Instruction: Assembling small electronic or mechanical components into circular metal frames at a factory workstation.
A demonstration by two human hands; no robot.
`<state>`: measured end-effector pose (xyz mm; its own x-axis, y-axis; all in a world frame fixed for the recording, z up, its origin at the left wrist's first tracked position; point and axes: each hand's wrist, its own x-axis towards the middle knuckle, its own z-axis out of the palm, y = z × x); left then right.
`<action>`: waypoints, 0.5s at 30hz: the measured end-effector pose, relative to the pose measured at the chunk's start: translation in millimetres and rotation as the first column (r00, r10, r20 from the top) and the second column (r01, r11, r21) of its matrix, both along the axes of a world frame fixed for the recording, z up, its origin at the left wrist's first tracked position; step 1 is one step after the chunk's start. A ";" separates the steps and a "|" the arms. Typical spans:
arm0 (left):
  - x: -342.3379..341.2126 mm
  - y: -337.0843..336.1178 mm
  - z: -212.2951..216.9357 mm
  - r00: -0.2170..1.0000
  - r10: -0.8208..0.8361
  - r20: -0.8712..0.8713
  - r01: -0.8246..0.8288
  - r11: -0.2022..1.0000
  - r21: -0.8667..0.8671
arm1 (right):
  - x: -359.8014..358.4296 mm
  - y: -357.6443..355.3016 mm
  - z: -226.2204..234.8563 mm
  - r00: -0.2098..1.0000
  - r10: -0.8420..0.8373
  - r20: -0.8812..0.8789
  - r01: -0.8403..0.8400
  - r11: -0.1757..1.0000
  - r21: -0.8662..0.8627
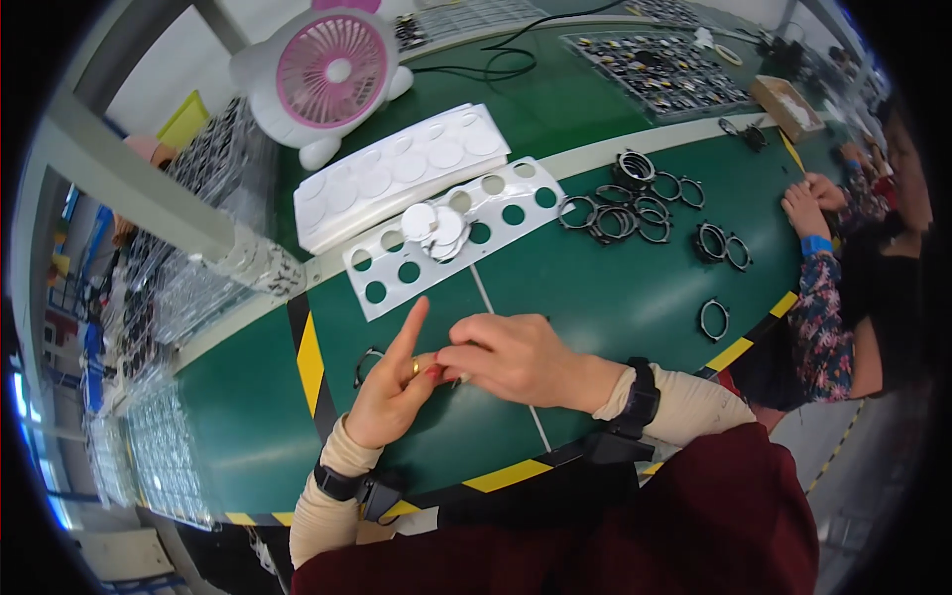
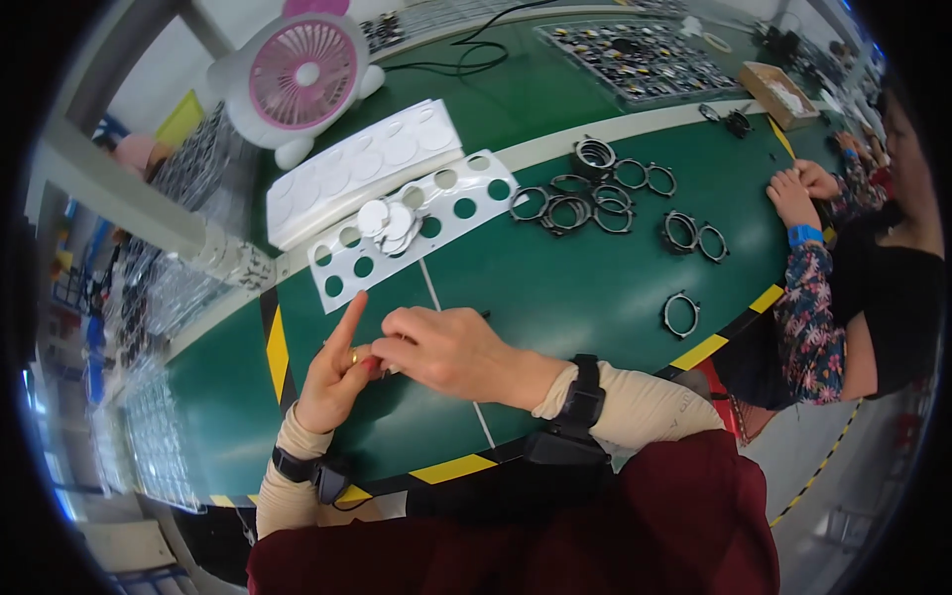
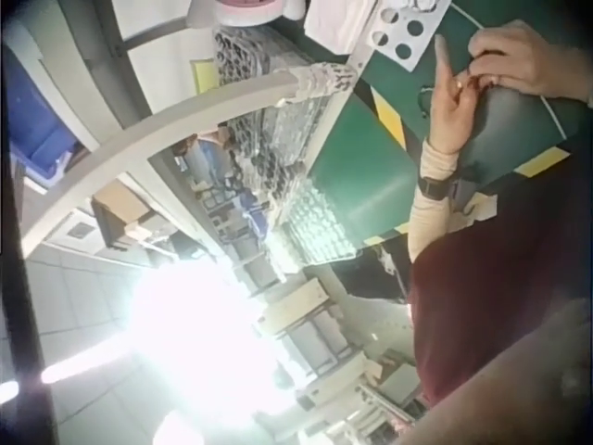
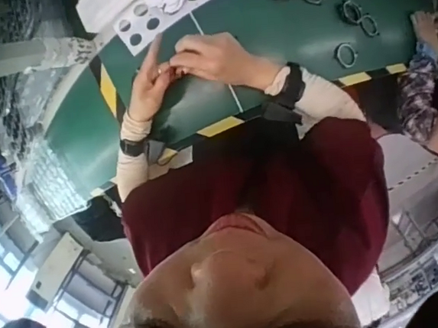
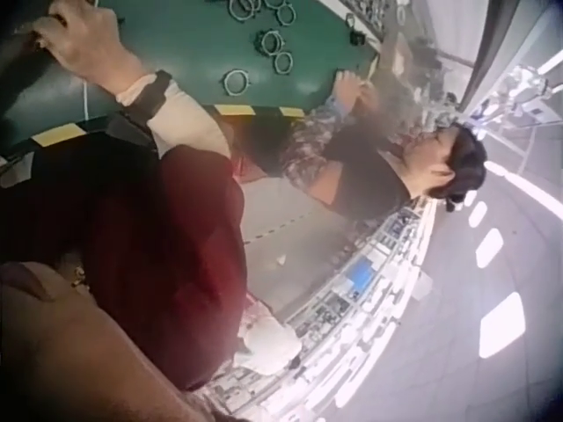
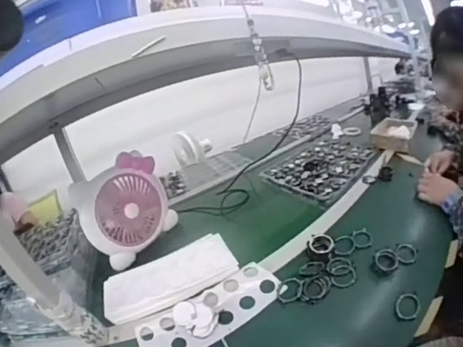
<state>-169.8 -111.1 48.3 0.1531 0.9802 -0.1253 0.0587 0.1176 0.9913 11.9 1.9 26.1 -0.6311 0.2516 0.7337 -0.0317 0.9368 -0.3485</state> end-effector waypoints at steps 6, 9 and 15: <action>43.7 22.3 -1.7 0.970 0.110 0.217 -0.094 0.992 -0.081 | 34.6 24.7 2.3 0.995 -0.038 -0.088 0.048 0.992 0.115; 59.0 29.5 -9.8 0.984 0.085 0.157 -0.080 0.996 -0.039 | 53.8 34.8 0.4 0.995 -0.004 -0.097 0.015 0.993 0.115; 103.6 46.9 0.8 0.959 0.194 0.207 -0.180 0.980 -0.081 | 90.6 48.7 -0.2 0.996 0.006 -0.090 0.004 0.994 0.108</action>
<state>-66.3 -64.2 49.1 -0.0027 0.9854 -0.1700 -0.1814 0.1667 0.9692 102.5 50.6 25.9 -0.5613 0.1672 0.8105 -0.0595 0.9687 -0.2410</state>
